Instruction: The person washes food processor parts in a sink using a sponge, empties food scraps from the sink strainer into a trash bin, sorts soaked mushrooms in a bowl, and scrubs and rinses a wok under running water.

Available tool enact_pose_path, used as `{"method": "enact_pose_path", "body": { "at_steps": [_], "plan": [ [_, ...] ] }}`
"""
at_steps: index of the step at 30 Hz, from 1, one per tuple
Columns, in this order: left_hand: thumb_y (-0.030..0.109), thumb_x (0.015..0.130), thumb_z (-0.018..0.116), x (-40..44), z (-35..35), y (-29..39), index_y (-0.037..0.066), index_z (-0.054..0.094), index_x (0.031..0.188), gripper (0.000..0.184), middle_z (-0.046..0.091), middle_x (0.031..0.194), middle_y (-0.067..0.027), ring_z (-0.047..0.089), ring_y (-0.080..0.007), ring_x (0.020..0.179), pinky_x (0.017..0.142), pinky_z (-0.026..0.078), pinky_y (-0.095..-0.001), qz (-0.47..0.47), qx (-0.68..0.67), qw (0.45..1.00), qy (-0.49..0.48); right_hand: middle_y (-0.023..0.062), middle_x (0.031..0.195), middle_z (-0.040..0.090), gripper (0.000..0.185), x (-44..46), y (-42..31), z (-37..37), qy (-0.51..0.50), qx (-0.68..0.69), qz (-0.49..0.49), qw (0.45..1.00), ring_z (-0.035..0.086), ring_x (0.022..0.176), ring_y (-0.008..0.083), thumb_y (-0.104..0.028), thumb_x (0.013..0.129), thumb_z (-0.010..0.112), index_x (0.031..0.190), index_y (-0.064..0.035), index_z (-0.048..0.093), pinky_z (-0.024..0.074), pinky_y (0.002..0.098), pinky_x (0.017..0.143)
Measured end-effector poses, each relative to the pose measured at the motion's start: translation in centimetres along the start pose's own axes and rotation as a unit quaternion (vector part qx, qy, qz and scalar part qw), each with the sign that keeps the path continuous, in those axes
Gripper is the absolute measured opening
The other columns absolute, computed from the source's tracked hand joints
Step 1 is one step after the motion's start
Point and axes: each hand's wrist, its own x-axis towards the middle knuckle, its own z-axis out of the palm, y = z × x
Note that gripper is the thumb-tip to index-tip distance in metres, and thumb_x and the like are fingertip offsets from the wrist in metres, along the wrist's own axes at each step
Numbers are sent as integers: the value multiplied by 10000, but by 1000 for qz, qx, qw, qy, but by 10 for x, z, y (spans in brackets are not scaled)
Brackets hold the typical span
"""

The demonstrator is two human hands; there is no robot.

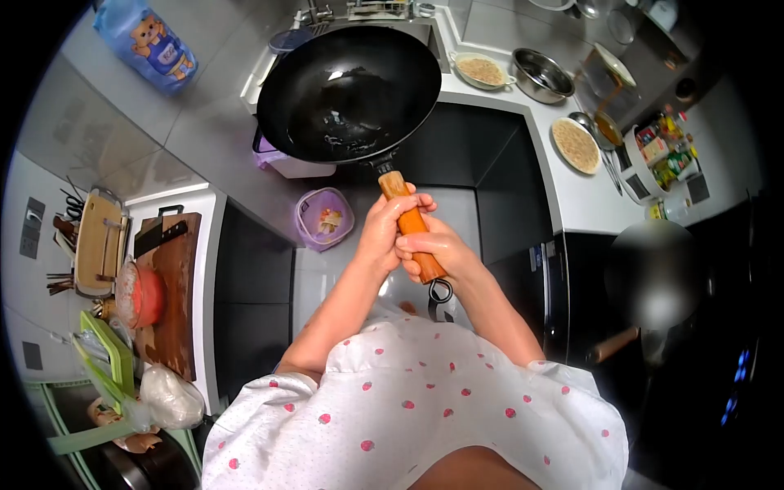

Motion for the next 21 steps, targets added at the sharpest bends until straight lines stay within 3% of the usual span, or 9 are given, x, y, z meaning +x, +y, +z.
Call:
{"method": "enact_pose_path", "body": {
  "at_steps": [5, 10, 12, 16, 21],
  "plan": [
    [128, 777, 593, 86, -12, 45, 62, 501, 808, 117, 527, 705, -48, 519, -145, 646, 604, 453, -255, -7, 44, 998, 35, 35, 633, 458, 185, 84, -38, -18, -16, 2, 8, 1000, 470, 453, 113, -125, 727, 555, 833, -53, 421, 382, 235, 395],
    [133, 772, 601, 160, -34, 86, 66, 494, 787, 127, 510, 664, -38, 507, -133, 623, 580, 442, -245, -22, 55, 998, 28, 31, 650, 471, 143, 161, -70, -20, 36, 19, 36, 999, 477, 482, 111, -114, 747, 539, 825, -54, 437, 389, 235, 411],
    [132, 764, 606, 187, -40, 110, 67, 490, 797, 137, 508, 663, -37, 503, -129, 618, 579, 441, -242, -61, 75, 995, 29, 31, 654, 476, 137, 192, -84, -18, 35, 39, 29, 998, 481, 492, 108, -113, 750, 537, 832, -50, 446, 393, 233, 414],
    [161, 769, 576, 239, -53, 136, 53, 494, 792, 137, 518, 681, -42, 510, -122, 612, 562, 435, -243, -36, 147, 988, 24, 27, 650, 480, 152, 246, -103, -32, 27, 70, 16, 997, 482, 491, 103, -141, 749, 559, 816, -49, 458, 395, 226, 414],
    [151, 770, 570, 292, -58, 159, 47, 482, 822, 145, 522, 683, -45, 509, -126, 610, 558, 434, -246, -41, 132, 988, 64, 24, 644, 478, 159, 300, -131, -48, 3, 98, 33, 995, 476, 482, 97, -169, 761, 562, 786, -45, 466, 393, 220, 413]
  ]
}}
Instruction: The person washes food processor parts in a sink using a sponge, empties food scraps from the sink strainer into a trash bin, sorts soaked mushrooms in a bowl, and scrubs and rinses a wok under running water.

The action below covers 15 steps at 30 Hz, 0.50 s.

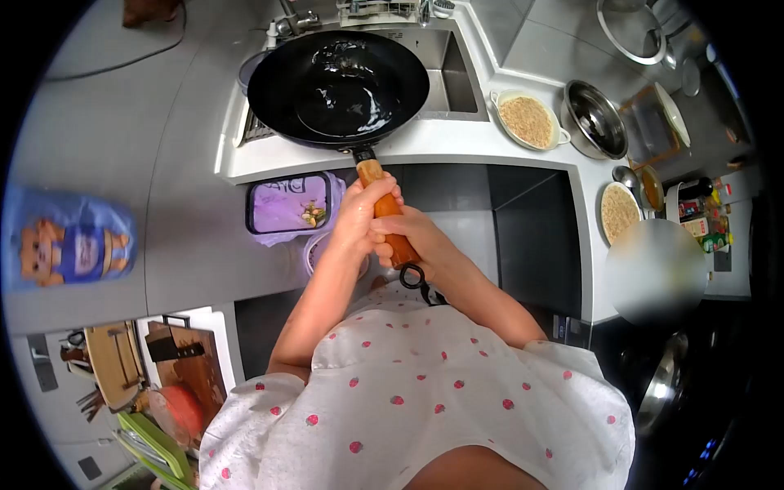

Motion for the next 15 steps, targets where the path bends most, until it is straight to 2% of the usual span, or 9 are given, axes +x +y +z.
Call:
{"method": "enact_pose_path", "body": {
  "at_steps": [5, 7, 10, 15],
  "plan": [
    [127, 769, 566, 48, -1, 13, 35, 477, 829, 141, 521, 684, -51, 508, -123, 600, 547, 432, -232, 6, 16, 1000, 26, 34, 643, 481, 140, 49, -24, -30, -38, 51, 26, 998, 473, 484, 108, -163, 761, 551, 780, -47, 474, 393, 238, 419],
    [114, 768, 572, 67, 5, 17, 31, 481, 886, 171, 520, 697, -49, 508, -133, 635, 575, 433, -238, 12, 33, 998, 52, 46, 646, 490, 126, 63, -43, -45, -50, 68, 44, 995, 476, 486, 119, -151, 760, 541, 783, -43, 480, 395, 253, 423],
    [120, 773, 565, 93, 16, 17, 18, 478, 893, 179, 523, 700, -56, 507, -123, 617, 558, 432, -226, 27, 57, 994, 84, 26, 654, 477, 98, 78, -69, -69, -141, 118, 78, 980, 473, 510, 104, -146, 779, 507, 764, -54, 479, 400, 248, 444],
    [132, 788, 551, 119, 35, 21, -3, 473, 896, 189, 532, 719, -69, 504, -111, 586, 525, 424, -213, 42, 110, 983, 142, 24, 653, 484, 112, 103, -91, -96, -179, 118, 123, 969, 476, 516, 99, -164, 777, 502, 782, -55, 477, 421, 246, 483]
  ]
}}
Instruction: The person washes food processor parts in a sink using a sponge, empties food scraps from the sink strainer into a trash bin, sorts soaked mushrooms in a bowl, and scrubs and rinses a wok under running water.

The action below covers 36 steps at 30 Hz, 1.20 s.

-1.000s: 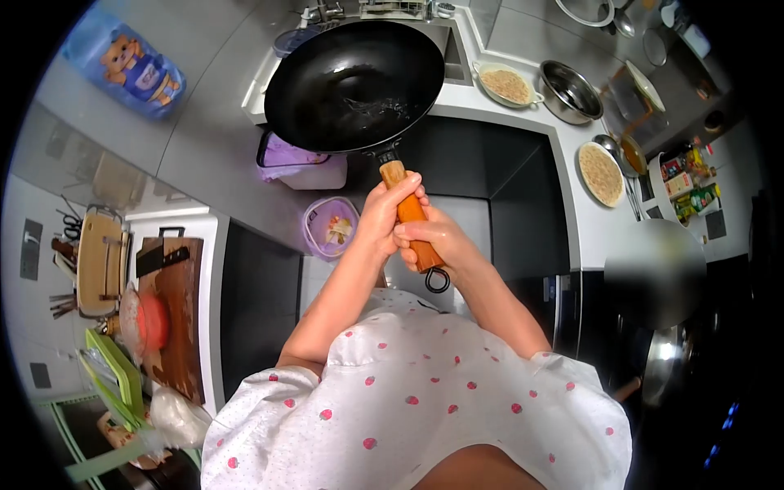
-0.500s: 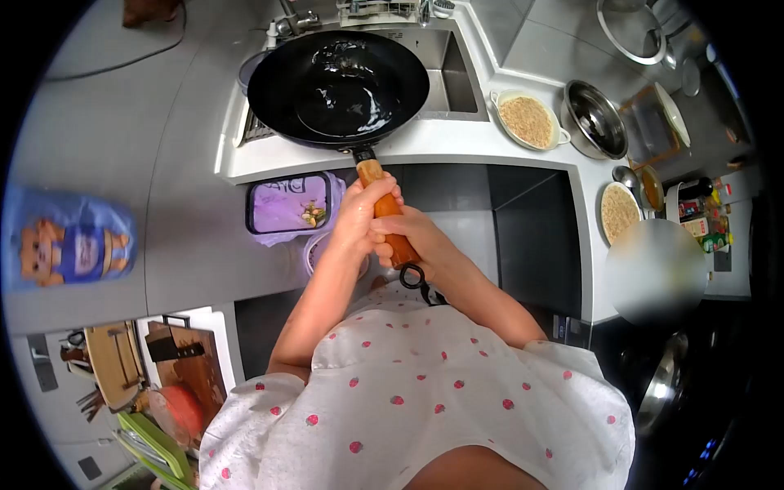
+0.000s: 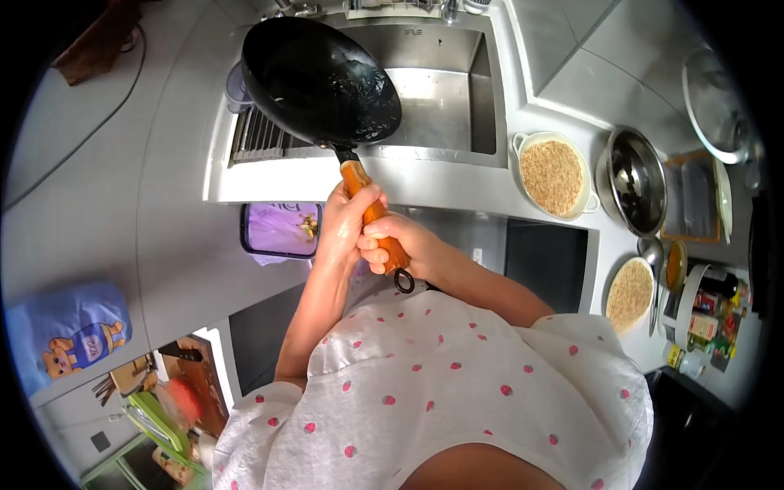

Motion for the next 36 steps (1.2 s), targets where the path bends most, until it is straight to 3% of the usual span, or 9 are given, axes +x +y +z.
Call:
{"method": "enact_pose_path", "body": {
  "at_steps": [6, 13, 16, 19, 21, 24, 27, 34, 36],
  "plan": [
    [122, 762, 568, 15, 9, 8, -35, 471, 872, 215, 537, 710, -81, 511, -118, 597, 545, 430, -219, 4, 73, 996, 56, 10, 649, 484, 139, 19, -10, -25, -77, 114, 69, 988, 477, 523, 106, -211, 743, 500, 762, -73, 489, 424, 269, 517],
    [147, 773, 571, 28, -3, 8, -30, 479, 884, 228, 539, 733, -76, 503, -108, 604, 541, 430, -221, 19, 183, 982, 52, 6, 642, 476, 115, 33, -10, -31, -102, 118, 74, 985, 474, 519, 112, -199, 713, 483, 728, -86, 487, 403, 273, 502],
    [142, 776, 565, 32, -12, 16, -26, 477, 884, 218, 539, 736, -75, 505, -109, 605, 541, 430, -219, 4, 160, 987, 27, 10, 645, 479, 128, 41, -11, -24, -79, 107, 75, 988, 473, 512, 119, -209, 733, 479, 719, -82, 492, 404, 272, 500],
    [141, 785, 546, 39, -24, 19, -26, 484, 905, 215, 540, 743, -72, 505, -115, 592, 538, 431, -217, -33, 73, 997, -3, 16, 640, 481, 143, 47, -17, -5, 12, 63, 58, 996, 484, 520, 131, -211, 756, 484, 722, -73, 501, 420, 275, 490],
    [146, 797, 517, 44, -35, 19, -26, 491, 946, 229, 538, 760, -80, 513, -132, 625, 565, 436, -221, -87, -21, 995, -39, 31, 672, 489, 137, 53, -17, 4, 67, -11, 15, 998, 502, 551, 146, -196, 768, 509, 785, -60, 498, 443, 281, 486],
    [146, 796, 496, 50, -44, 14, -24, 486, 999, 265, 532, 777, -90, 514, -150, 674, 612, 437, -232, -85, -105, 988, -77, 27, 674, 519, 151, 57, -16, 25, 141, -46, -24, 989, 520, 518, 124, -204, 778, 528, 834, -70, 489, 433, 254, 469],
    [154, 787, 494, 60, -58, 11, -22, 460, 1012, 288, 526, 794, -96, 519, -163, 715, 633, 454, -254, -99, -121, 977, -146, 42, 704, 518, 189, 66, -9, 37, 211, -45, -55, 975, 525, 554, 127, -197, 776, 550, 889, -65, 476, 442, 264, 478],
    [149, 782, 477, 73, -61, -2, -21, 455, 1032, 303, 516, 793, -97, 514, -178, 751, 674, 449, -257, -130, -228, 935, -239, 40, 810, 496, 278, 70, -3, 46, 240, -66, -92, 964, 519, 660, 114, -184, 795, 540, 1009, -60, 415, 447, 258, 520],
    [141, 776, 472, 78, -58, 0, -22, 458, 1024, 297, 516, 799, -94, 507, -184, 769, 699, 442, -265, -140, -258, 921, -257, 39, 857, 480, 308, 72, -5, 44, 243, -90, -141, 955, 511, 695, 111, -188, 804, 534, 1044, -65, 384, 442, 250, 542]
  ]
}}
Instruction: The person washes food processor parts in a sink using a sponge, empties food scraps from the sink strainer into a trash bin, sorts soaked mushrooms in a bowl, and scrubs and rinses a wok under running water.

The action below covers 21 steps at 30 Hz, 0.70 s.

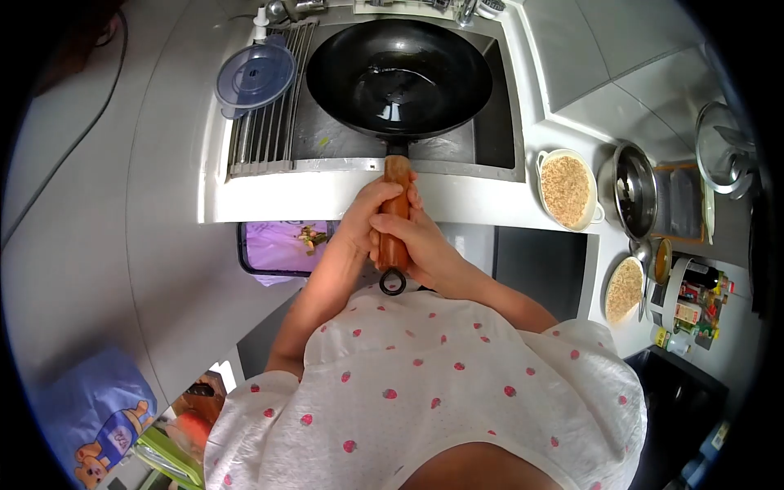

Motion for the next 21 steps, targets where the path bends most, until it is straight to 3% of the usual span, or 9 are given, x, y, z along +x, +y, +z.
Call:
{"method": "enact_pose_path", "body": {
  "at_steps": [4, 9, 13, 15, 16, 18, 19, 20, 21],
  "plan": [
    [136, 768, 474, 15, -14, 0, -18, 462, 1014, 291, 515, 802, -92, 500, -186, 766, 710, 434, -276, -15, -34, 999, -5, 40, 857, 474, 318, 11, -7, -2, 19, 13, 12, 1000, 505, 706, 110, -194, 804, 538, 1046, -65, 378, 440, 248, 551],
    [130, 763, 500, 31, -26, 5, -9, 494, 954, 236, 517, 787, -90, 496, -187, 746, 700, 434, -283, -45, -86, 992, 76, 50, 873, 486, 349, 38, -9, -12, 37, 21, 30, 999, 513, 726, 103, -265, 815, 531, 1053, -68, 369, 438, 237, 529],
    [132, 762, 511, 44, -33, 18, 4, 507, 929, 211, 520, 788, -87, 504, -187, 730, 673, 446, -291, -72, -97, 986, 119, 59, 859, 503, 397, 56, -31, -26, -40, -56, 120, 990, 530, 678, 101, -343, 821, 520, 1049, -57, 365, 435, 231, 480],
    [147, 766, 507, 49, -33, 24, 20, 513, 923, 202, 522, 791, -83, 509, -187, 713, 647, 455, -303, -87, -65, 979, 173, 50, 732, 519, 407, 69, -35, -35, -22, -115, 175, 978, 520, 532, 104, -400, 818, 513, 976, -36, 418, 416, 227, 415],
    [161, 763, 508, 52, -34, 27, 36, 516, 926, 205, 519, 783, -75, 508, -188, 711, 643, 456, -310, -107, -63, 977, 175, 50, 732, 519, 407, 74, -41, -40, -30, -126, 175, 976, 520, 532, 104, -400, 818, 513, 976, -36, 418, 416, 227, 415],
    [171, 757, 507, 60, -43, 27, 47, 511, 936, 217, 519, 785, -73, 507, -196, 717, 646, 456, -325, -107, -50, 975, 190, 32, 604, 510, 401, 84, -53, -54, -93, -167, 269, 944, 479, 416, 108, -435, 811, 514, 848, -37, 481, 394, 218, 383],
    [172, 753, 506, 63, -47, 27, 49, 502, 941, 225, 517, 785, -72, 507, -200, 716, 640, 455, -332, -96, -48, 979, 175, 28, 544, 505, 371, 90, -59, -61, -152, -211, 271, 927, 463, 374, 110, -403, 816, 511, 699, -50, 504, 376, 216, 361],
    [176, 753, 504, 64, -51, 27, 48, 498, 937, 224, 519, 773, -74, 514, -204, 703, 651, 452, -334, -91, -45, 977, 185, 28, 544, 505, 371, 97, -68, -67, -159, -218, 273, 923, 463, 374, 110, -403, 816, 511, 699, -50, 504, 376, 216, 361],
    [179, 753, 505, 63, -51, 28, 42, 497, 940, 232, 525, 775, -79, 518, -205, 697, 659, 449, -328, -84, -27, 979, 185, 31, 548, 511, 353, 101, -83, -64, -188, -359, 229, 885, 473, 386, 108, -379, 814, 512, 682, -52, 506, 378, 219, 364]
  ]
}}
